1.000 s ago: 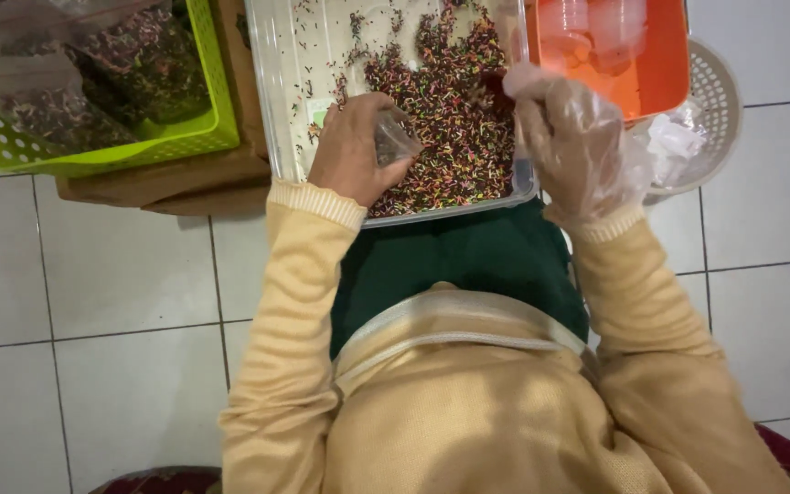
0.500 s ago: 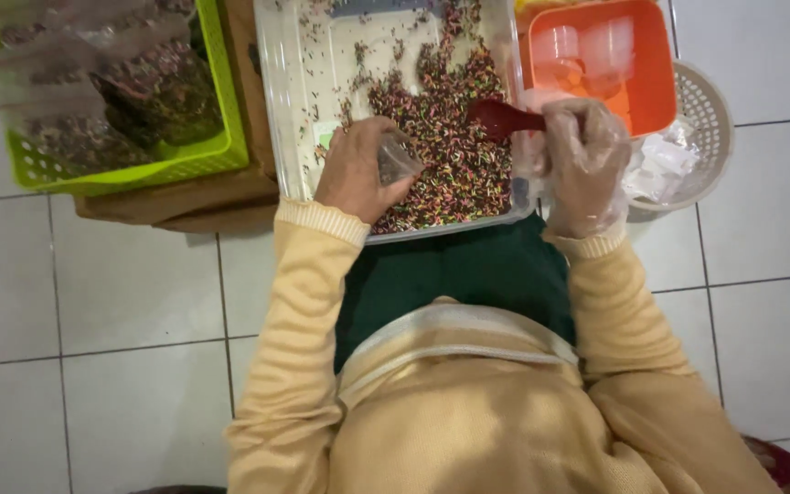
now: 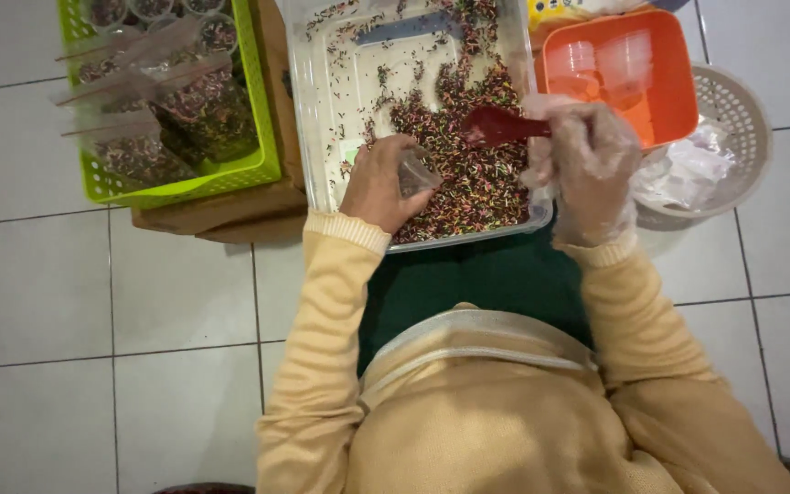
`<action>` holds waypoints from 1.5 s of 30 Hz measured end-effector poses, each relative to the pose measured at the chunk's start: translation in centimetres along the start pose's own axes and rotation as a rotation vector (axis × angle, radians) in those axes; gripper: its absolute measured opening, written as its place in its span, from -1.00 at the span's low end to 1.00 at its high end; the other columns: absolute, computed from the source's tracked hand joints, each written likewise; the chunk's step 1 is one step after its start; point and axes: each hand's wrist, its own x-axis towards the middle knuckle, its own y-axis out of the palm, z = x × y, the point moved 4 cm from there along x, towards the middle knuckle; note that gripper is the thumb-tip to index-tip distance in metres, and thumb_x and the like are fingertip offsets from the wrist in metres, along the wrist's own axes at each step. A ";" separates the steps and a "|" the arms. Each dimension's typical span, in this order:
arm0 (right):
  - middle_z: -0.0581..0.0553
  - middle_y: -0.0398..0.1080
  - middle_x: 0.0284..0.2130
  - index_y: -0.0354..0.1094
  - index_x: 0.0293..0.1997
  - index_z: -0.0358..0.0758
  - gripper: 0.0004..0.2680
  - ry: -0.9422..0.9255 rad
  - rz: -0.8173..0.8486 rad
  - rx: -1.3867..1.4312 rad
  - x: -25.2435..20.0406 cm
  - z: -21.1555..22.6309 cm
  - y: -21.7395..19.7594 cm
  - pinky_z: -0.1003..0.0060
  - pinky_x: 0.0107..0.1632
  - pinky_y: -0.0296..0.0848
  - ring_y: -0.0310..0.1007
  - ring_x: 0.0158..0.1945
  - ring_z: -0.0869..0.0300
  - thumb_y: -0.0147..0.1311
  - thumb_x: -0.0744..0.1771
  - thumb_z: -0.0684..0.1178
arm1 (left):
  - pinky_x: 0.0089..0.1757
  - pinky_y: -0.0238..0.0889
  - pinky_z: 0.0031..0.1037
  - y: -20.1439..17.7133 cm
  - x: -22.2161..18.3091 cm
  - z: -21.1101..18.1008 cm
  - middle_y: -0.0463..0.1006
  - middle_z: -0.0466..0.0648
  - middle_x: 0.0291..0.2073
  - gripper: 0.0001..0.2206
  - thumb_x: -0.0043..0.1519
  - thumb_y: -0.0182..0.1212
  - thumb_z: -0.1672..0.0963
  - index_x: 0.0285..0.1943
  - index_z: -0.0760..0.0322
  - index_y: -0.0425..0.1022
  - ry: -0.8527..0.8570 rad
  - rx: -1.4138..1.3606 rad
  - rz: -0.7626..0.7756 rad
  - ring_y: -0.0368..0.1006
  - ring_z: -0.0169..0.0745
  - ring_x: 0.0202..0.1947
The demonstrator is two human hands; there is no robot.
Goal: Scooping sprinkles from a tray into small plastic bags using a spoon.
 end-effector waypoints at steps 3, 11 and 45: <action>-0.27 0.39 -0.62 0.40 -0.05 -0.62 -0.86 0.282 0.081 0.610 3.0 8.3 0.5 0.37 -0.63 0.41 0.39 -0.67 0.17 -0.10 0.44 -0.29 | 0.20 0.04 0.34 0.7 0.4 1.1 0.44 0.07 0.09 -0.31 0.00 0.55 0.03 0.26 0.09 0.20 0.008 -0.001 -0.011 0.41 0.23 0.17; -0.18 0.33 -0.66 0.42 -0.14 -0.57 -0.90 0.047 0.017 0.341 -1.4 -1.9 1.7 0.36 -0.62 0.36 0.33 -0.70 0.17 -0.01 0.44 -0.29 | 0.19 0.03 0.39 -0.3 0.6 0.2 0.42 0.08 0.10 -0.29 -0.01 0.56 0.02 0.28 0.11 0.20 0.006 0.000 0.008 0.38 0.24 0.20; -0.06 0.40 -0.60 0.35 -0.23 -0.38 -0.82 0.157 0.070 0.035 -0.4 0.9 0.4 0.42 -0.57 0.34 0.45 -0.57 0.27 -0.18 0.49 -0.28 | -0.09 0.34 -0.10 -3.8 0.8 -4.2 0.54 0.13 -0.04 -0.39 0.03 0.60 0.01 0.15 0.16 0.27 -0.055 0.015 0.037 0.41 0.13 -0.04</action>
